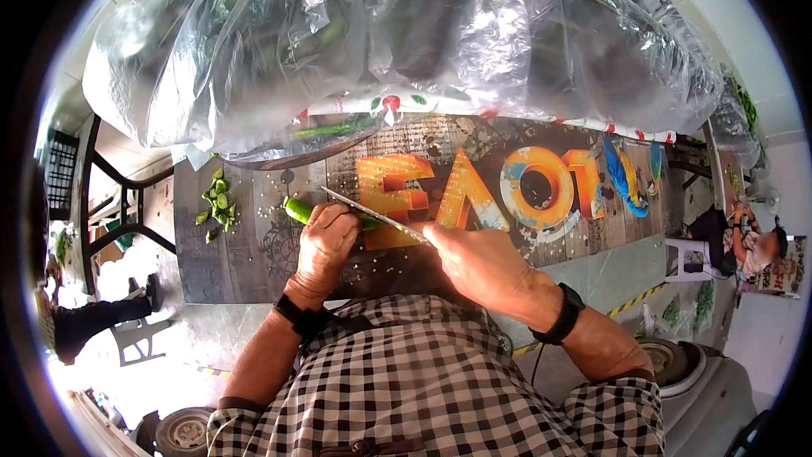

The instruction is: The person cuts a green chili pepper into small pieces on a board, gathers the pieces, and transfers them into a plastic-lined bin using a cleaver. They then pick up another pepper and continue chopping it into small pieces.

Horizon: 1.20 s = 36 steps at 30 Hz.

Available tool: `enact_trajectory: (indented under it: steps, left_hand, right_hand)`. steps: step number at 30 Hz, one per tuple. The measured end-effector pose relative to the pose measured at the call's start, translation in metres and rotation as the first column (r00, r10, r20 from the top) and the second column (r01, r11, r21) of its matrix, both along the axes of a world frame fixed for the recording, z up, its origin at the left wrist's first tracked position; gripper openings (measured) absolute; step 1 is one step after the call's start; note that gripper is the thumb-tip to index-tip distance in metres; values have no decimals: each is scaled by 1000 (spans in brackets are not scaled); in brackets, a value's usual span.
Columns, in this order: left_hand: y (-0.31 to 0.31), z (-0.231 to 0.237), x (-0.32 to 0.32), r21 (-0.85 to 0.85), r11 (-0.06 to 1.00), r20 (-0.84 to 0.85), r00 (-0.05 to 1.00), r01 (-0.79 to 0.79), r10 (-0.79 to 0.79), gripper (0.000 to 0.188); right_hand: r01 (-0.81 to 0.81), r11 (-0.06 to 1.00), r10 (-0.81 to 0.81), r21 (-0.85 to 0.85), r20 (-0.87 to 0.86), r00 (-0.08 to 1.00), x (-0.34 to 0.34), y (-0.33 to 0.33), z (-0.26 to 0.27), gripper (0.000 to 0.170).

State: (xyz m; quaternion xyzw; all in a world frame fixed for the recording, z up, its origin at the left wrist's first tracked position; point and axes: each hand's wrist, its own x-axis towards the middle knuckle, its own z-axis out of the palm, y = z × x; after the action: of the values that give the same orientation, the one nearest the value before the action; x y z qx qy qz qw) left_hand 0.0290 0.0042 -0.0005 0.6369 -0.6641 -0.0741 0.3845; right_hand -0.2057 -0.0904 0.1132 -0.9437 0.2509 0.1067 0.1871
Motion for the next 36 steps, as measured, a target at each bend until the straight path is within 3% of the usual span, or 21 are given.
enact_trajectory:
  steps: [6,10,13,14,17,18,22,29,32,36]
  left_hand:
    - [-1,-3,3,-16,999,32,999,41,-40,13]
    - [-1,6,0,-3,1000,-39,999,-4,4,14]
    - [-1,8,-1,9,1000,-35,999,-15,15,15]
    - [-1,10,-1,15,1000,-43,999,-14,15,16]
    - [-1,11,-2,26,1000,-58,998,-8,9,16]
    - [-1,11,-2,29,1000,-60,998,-5,7,16]
    - [-2,10,-3,-25,1000,-28,1000,-7,6,16]
    - [-1,3,-3,11,1000,-49,999,-22,22,16]
    - [-1,3,-1,18,1000,-24,1000,-13,13,18]
    - [-2,3,0,29,1000,-39,999,-11,12,19]
  right_hand:
    - [-84,996,84,-41,-5,996,0,-6,-8,33]
    - [-114,993,110,-34,-99,989,11,-10,-2,32]
    - [-106,992,119,-71,198,973,25,-5,-20,34]
    - [13,996,-29,90,187,982,30,-1,-20,36]
    - [63,996,-74,58,216,974,50,4,-34,34]
    - [63,998,-69,28,341,937,55,7,-33,17]
    - [70,995,-90,68,367,926,39,-3,-45,27]
    - [126,990,-140,63,347,927,4,9,-24,42]
    - [111,988,-129,106,183,975,2,16,-6,41]
    - [121,984,-143,131,180,973,-3,18,-7,41]
